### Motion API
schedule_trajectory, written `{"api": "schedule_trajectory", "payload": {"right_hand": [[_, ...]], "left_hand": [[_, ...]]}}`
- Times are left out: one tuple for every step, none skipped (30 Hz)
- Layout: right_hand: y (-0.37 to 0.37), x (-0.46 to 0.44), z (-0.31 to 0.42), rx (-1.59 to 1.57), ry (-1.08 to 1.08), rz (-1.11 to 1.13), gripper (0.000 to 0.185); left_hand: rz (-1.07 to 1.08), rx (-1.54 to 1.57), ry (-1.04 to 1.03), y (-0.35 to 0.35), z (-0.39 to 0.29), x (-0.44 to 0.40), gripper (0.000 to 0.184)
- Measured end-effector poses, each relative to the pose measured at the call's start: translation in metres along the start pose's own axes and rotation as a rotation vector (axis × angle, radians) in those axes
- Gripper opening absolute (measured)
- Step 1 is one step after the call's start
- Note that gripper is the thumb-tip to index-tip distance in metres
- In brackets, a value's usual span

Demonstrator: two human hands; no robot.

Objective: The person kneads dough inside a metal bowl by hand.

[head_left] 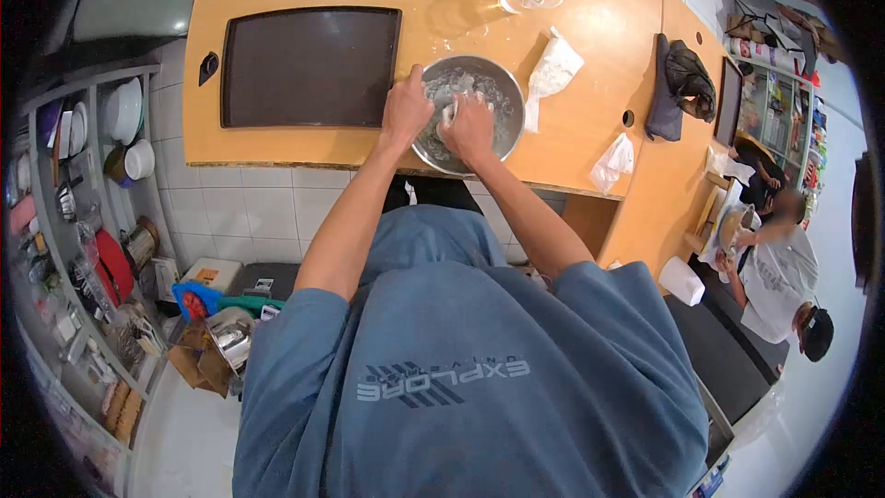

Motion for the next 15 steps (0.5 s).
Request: {"api": "schedule_trajectory", "payload": {"right_hand": [[-0.001, -0.002, 0.001, -0.001, -0.008, 0.015, 0.049], [-0.002, -0.003, 0.002, -0.002, -0.016, 0.03, 0.048], [-0.003, -0.003, 0.003, 0.001, -0.016, 0.008, 0.047], [-0.004, -0.004, 0.003, 0.005, -0.016, -0.014, 0.047], [-0.005, -0.005, 0.003, 0.01, -0.015, -0.036, 0.046], [-0.007, -0.007, 0.003, 0.03, -0.005, -0.047, 0.046], [-0.01, -0.009, 0.004, 0.049, 0.006, -0.059, 0.045], [-0.014, -0.012, 0.004, 0.068, 0.017, -0.067, 0.045], [-0.013, -0.018, 0.007, 0.079, 0.014, -0.05, 0.045], [-0.012, -0.023, 0.009, 0.091, 0.008, -0.029, 0.046], [-0.01, -0.025, 0.01, 0.104, 0.0, -0.01, 0.046], [-0.01, -0.025, 0.009, 0.096, -0.027, 0.009, 0.046], [-0.01, -0.029, 0.008, 0.088, -0.049, 0.023, 0.047], [-0.012, -0.032, 0.008, 0.077, -0.069, 0.037, 0.047], [-0.016, -0.035, 0.006, 0.064, -0.083, 0.021, 0.048]], "left_hand": [[0.006, 0.005, -0.003, -0.001, 0.001, -0.001, 0.025], [0.012, 0.01, -0.006, -0.001, 0.002, -0.001, 0.025], [0.024, 0.015, 0.004, 0.001, 0.001, -0.001, 0.025], [0.036, 0.02, 0.014, 0.002, -0.001, -0.001, 0.025], [0.048, 0.027, 0.024, 0.002, -0.004, -0.001, 0.025], [0.053, 0.03, 0.023, 0.002, -0.004, -0.001, 0.025], [0.057, 0.033, 0.022, 0.002, -0.004, -0.001, 0.025], [0.062, 0.036, 0.025, 0.001, -0.002, -0.002, 0.025], [0.057, 0.043, 0.011, 0.001, 0.001, -0.004, 0.026], [0.056, 0.052, -0.001, 0.0, 0.003, -0.003, 0.027], [0.056, 0.063, -0.015, -0.001, 0.003, -0.002, 0.027], [0.061, 0.078, -0.009, -0.001, 0.001, -0.001, 0.028], [0.061, 0.091, -0.006, 0.0, -0.002, -0.003, 0.029], [0.059, 0.1, -0.002, 0.003, -0.003, -0.003, 0.03], [0.047, 0.074, -0.013, 0.004, -0.004, -0.004, 0.029]]}}
Point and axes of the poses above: each hand's wrist, its own x-axis away from the middle knuckle, its own y-axis out of the back of the hand, z = x × y, the point moved 8 cm from there along -x, towards the middle knuckle, and after that the axes turned 13 degrees about -y, right-handed, at the moved point
